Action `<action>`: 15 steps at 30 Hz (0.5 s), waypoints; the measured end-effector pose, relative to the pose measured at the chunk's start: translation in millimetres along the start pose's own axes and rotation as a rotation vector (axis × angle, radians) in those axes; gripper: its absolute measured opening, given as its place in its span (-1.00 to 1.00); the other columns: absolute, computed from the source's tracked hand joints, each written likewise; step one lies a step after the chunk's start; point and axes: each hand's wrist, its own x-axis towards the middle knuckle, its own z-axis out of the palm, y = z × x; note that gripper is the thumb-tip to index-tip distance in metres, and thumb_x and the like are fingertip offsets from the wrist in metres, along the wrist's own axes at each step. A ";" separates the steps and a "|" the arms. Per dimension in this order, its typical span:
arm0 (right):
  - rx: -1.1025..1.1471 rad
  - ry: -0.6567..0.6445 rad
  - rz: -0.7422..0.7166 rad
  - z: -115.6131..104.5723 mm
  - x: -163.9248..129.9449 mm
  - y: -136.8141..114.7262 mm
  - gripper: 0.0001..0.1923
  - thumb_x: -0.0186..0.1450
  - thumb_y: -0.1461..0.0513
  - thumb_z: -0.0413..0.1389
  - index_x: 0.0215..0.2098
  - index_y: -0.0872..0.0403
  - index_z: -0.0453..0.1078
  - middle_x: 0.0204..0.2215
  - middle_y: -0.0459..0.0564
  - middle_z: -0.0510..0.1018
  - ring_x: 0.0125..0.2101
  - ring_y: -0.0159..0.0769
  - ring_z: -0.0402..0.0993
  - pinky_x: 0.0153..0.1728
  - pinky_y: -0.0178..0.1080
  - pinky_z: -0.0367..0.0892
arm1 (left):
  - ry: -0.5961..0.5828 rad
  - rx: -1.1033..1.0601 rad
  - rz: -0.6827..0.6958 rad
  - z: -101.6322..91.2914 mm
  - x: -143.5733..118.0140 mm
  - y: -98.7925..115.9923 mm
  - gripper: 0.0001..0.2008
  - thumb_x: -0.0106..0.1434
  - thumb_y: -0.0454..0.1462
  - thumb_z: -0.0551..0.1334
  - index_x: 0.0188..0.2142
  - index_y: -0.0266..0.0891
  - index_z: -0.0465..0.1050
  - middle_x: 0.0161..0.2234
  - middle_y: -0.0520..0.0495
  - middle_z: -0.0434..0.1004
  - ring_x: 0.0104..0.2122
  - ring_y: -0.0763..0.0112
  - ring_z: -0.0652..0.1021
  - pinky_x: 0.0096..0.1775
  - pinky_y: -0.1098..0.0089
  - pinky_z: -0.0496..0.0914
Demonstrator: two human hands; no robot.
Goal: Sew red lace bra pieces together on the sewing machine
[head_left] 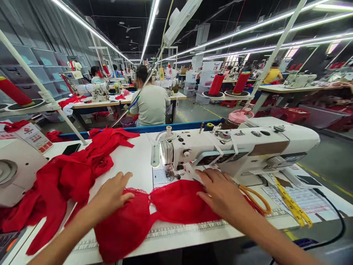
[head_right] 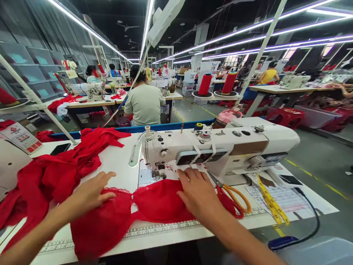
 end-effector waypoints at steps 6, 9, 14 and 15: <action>0.284 0.111 -0.396 86.9 -16.6 -43.1 -0.61 0.44 0.44 -0.13 0.12 0.13 0.38 -0.03 0.13 0.57 -0.01 -0.15 0.48 0.01 -0.13 0.49 | 0.417 -0.074 0.134 125.4 -27.9 44.1 -0.62 0.50 -0.25 -0.04 0.25 -0.21 0.23 0.14 -0.27 0.43 0.14 0.11 0.49 0.13 0.07 0.45; 0.110 0.100 -0.355 103.6 -29.1 -39.0 -0.64 0.46 0.35 -0.05 0.16 0.24 0.37 0.07 0.24 0.54 0.09 0.03 0.44 0.08 0.02 0.48 | 0.452 -0.076 0.198 145.5 -35.6 37.4 -0.48 0.46 -0.16 0.11 0.35 -0.17 0.09 0.25 -0.30 0.34 0.24 -0.05 0.40 0.17 -0.14 0.41; -0.034 0.116 -0.294 91.9 -48.6 -36.0 -0.65 0.45 0.33 -0.04 0.14 0.23 0.41 0.02 0.27 0.58 -0.03 0.06 0.54 -0.05 0.04 0.56 | 0.166 -0.193 0.392 122.3 -16.0 21.9 -0.28 0.40 -0.18 0.22 0.44 -0.03 -0.09 0.38 -0.19 0.16 0.37 0.03 0.22 0.29 -0.07 0.27; 0.010 0.123 -0.305 88.0 -46.9 -38.5 -0.65 0.45 0.36 -0.06 0.12 0.21 0.41 0.01 0.25 0.58 -0.02 0.02 0.54 -0.01 0.03 0.54 | 0.147 -0.216 0.416 118.8 -11.8 23.6 -0.25 0.39 -0.20 0.23 0.44 -0.04 -0.11 0.40 -0.20 0.13 0.37 0.04 0.21 0.29 -0.04 0.28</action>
